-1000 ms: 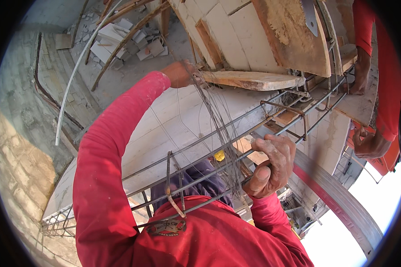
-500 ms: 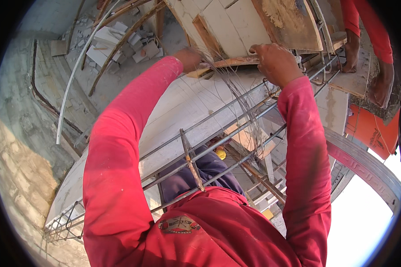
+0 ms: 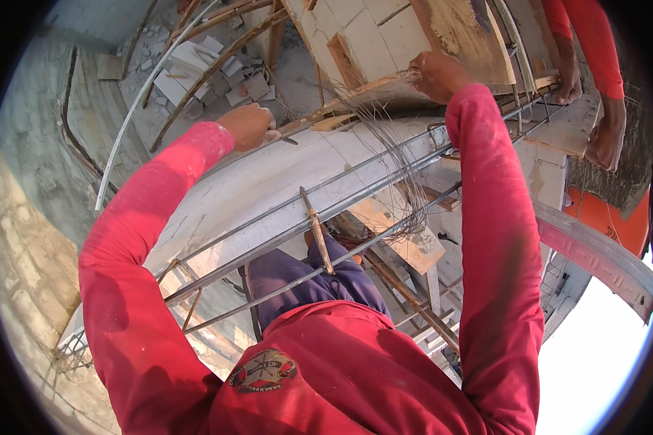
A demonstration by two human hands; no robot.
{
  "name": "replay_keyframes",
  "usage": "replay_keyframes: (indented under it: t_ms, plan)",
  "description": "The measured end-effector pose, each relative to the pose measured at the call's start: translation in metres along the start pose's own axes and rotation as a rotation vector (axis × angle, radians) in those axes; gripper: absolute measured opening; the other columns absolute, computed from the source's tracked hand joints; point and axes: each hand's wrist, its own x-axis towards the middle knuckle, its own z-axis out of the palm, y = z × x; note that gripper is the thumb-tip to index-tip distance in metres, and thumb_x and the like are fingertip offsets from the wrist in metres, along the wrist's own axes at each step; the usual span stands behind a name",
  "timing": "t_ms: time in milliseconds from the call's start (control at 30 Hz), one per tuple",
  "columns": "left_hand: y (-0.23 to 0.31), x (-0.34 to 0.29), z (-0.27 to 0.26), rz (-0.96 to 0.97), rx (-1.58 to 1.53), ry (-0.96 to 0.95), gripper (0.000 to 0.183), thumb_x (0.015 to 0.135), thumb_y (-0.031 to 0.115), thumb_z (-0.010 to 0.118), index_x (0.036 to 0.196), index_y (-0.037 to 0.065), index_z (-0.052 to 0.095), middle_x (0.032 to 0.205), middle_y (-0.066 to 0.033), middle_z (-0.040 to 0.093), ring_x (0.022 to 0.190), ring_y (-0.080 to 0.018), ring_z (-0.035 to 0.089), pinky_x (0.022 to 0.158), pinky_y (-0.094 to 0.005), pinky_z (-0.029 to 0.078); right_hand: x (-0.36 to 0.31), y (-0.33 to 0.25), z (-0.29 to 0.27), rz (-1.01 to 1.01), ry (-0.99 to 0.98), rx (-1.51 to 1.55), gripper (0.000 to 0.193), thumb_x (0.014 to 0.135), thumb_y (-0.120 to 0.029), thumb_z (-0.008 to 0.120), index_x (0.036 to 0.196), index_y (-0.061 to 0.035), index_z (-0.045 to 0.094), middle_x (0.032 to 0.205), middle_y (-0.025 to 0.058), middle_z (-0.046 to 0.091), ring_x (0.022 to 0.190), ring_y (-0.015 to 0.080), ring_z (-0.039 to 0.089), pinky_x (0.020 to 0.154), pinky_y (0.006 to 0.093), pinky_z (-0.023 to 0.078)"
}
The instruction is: The person assembles and adjusts metal scaffolding components on a construction site. They use pliers to tighten wire ties on the scaffolding frame and handle wooden planks to position them on the structure.
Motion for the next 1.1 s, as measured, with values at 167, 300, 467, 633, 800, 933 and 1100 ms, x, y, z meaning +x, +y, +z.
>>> replay_keyframes:
  t_ms: [167, 300, 467, 633, 800, 933, 1100]
  plan:
    - [-0.015, -0.052, 0.013, 0.071, -0.002, 0.141, 0.038, 0.102, 0.036, 0.062, 0.101, 0.001, 0.076, 0.093, -0.0232, 0.073, 0.093, -0.0418, 0.068, 0.084, -0.0511, 0.052, 0.005, -0.016, -0.017, -0.085, -0.082, -0.102, 0.039, 0.089, -0.023, 0.076, 0.124, -0.0052, 0.071, 0.116, 0.0227, 0.071, 0.110, 0.0418, 0.068, 0.099, 0.0462, 0.054]
    - [-0.027, -0.097, 0.014, 0.018, -0.024, 0.163, 0.037, 0.103, 0.035, 0.060, 0.101, 0.001, 0.075, 0.093, -0.0229, 0.072, 0.090, -0.0432, 0.067, 0.085, -0.0512, 0.051, -0.026, -0.042, -0.047, -0.186, 0.123, -0.041, 0.041, 0.090, -0.026, 0.075, 0.124, -0.0039, 0.070, 0.115, 0.0239, 0.071, 0.107, 0.0431, 0.068, 0.097, 0.0468, 0.054]
    - [-0.023, -0.158, -0.005, 0.040, 0.116, 0.173, 0.039, 0.104, 0.035, 0.057, 0.108, 0.000, 0.073, 0.102, -0.0238, 0.072, 0.099, -0.0435, 0.066, 0.090, -0.0510, 0.051, -0.087, -0.057, -0.132, -0.275, 0.398, 0.018, 0.049, 0.091, -0.031, 0.076, 0.126, 0.0026, 0.066, 0.113, 0.0269, 0.070, 0.107, 0.0400, 0.069, 0.095, 0.0440, 0.053]
    - [-0.009, -0.231, -0.017, -0.087, -0.017, 0.205, 0.041, 0.104, 0.037, 0.058, 0.122, 0.003, 0.070, 0.114, -0.0215, 0.071, 0.106, -0.0425, 0.065, 0.095, -0.0505, 0.050, -0.187, -0.082, -0.184, -0.159, 0.445, 0.511, 0.056, 0.098, -0.035, 0.073, 0.135, 0.0045, 0.060, 0.121, 0.0175, 0.070, 0.108, 0.0212, 0.068, 0.096, 0.0336, 0.052]
    - [0.007, -0.296, -0.007, -0.010, -0.177, 0.463, 0.039, 0.103, 0.035, 0.060, 0.122, 0.002, 0.069, 0.112, -0.0225, 0.073, 0.105, -0.0430, 0.067, 0.093, -0.0500, 0.052, -0.300, -0.087, -0.181, -0.023, 0.675, 0.542, 0.051, 0.098, -0.035, 0.070, 0.132, 0.0020, 0.062, 0.121, 0.0166, 0.070, 0.110, 0.0240, 0.067, 0.097, 0.0366, 0.051]
    - [0.008, -0.330, 0.001, 0.046, -0.338, 0.522, 0.037, 0.103, 0.033, 0.060, 0.125, 0.005, 0.068, 0.113, -0.0219, 0.073, 0.105, -0.0425, 0.068, 0.092, -0.0474, 0.053, -0.397, -0.072, -0.151, 0.182, 0.740, 0.583, 0.052, 0.099, -0.035, 0.068, 0.134, 0.0024, 0.061, 0.124, 0.0157, 0.069, 0.113, 0.0233, 0.066, 0.100, 0.0364, 0.050]
    - [0.004, -0.351, 0.023, 0.055, -0.518, 0.549, 0.033, 0.103, 0.029, 0.061, 0.121, 0.003, 0.069, 0.110, -0.0218, 0.073, 0.102, -0.0419, 0.070, 0.089, -0.0450, 0.053, -0.533, -0.054, -0.105, 0.519, 0.784, 0.619, 0.052, 0.101, -0.035, 0.066, 0.136, 0.0028, 0.059, 0.127, 0.0144, 0.067, 0.116, 0.0225, 0.063, 0.102, 0.0361, 0.048]
